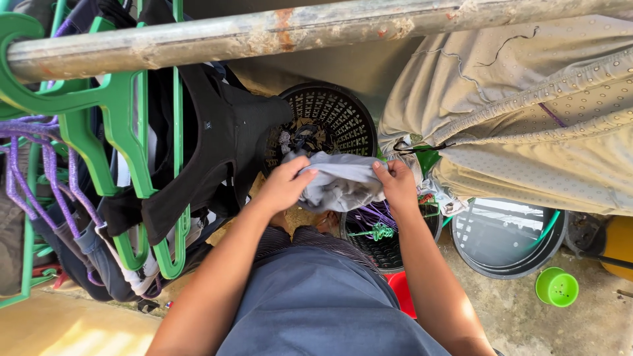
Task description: Hanging several items of laundry, including shirts, pants, and socks, onto hangers and a clothesline in an outdoor area.
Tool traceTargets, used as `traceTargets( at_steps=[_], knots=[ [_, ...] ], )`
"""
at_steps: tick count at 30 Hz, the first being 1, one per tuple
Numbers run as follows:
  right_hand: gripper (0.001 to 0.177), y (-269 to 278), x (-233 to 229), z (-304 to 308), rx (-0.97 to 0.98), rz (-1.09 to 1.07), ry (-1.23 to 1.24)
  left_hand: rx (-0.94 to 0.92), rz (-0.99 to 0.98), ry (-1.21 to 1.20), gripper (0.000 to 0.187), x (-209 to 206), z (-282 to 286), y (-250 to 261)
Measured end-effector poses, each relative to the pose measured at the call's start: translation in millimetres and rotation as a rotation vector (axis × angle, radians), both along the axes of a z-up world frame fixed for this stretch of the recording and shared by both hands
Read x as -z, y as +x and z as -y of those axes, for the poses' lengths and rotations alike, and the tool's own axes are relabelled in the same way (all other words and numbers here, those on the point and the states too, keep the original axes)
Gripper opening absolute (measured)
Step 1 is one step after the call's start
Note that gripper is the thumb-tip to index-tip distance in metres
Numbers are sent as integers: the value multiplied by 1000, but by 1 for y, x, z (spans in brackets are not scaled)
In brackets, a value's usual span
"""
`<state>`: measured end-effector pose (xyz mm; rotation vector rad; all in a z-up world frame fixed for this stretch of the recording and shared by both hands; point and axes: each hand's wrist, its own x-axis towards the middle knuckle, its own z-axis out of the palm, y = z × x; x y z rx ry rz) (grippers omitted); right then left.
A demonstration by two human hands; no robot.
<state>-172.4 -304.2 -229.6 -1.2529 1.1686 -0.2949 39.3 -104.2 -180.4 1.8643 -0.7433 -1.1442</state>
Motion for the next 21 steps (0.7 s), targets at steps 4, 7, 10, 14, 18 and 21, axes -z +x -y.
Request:
traceTargets(
  at_steps=[4, 7, 10, 14, 18, 21],
  knots=[
    [23, 11, 15, -13, 4, -4, -74, -32, 6, -130, 23, -23, 19, -14],
    [31, 24, 11, -33, 60, 139, -255, -55, 59, -59, 22, -29, 29, -20],
    [22, 29, 3, -62, 143, 132, 256, -98, -27, -99, 24, -22, 35, -30],
    [31, 30, 48, -77, -209, 313, 296, -40, -39, -225, 20, -30, 34, -37],
    [36, 38, 84, -49, -881, -53, -128, -55, 20, -390, 20, -31, 28, -33],
    [37, 39, 85, -35, -1096, -292, -92, -92, -115, -363, 21, -28, 23, -30]
  ],
)
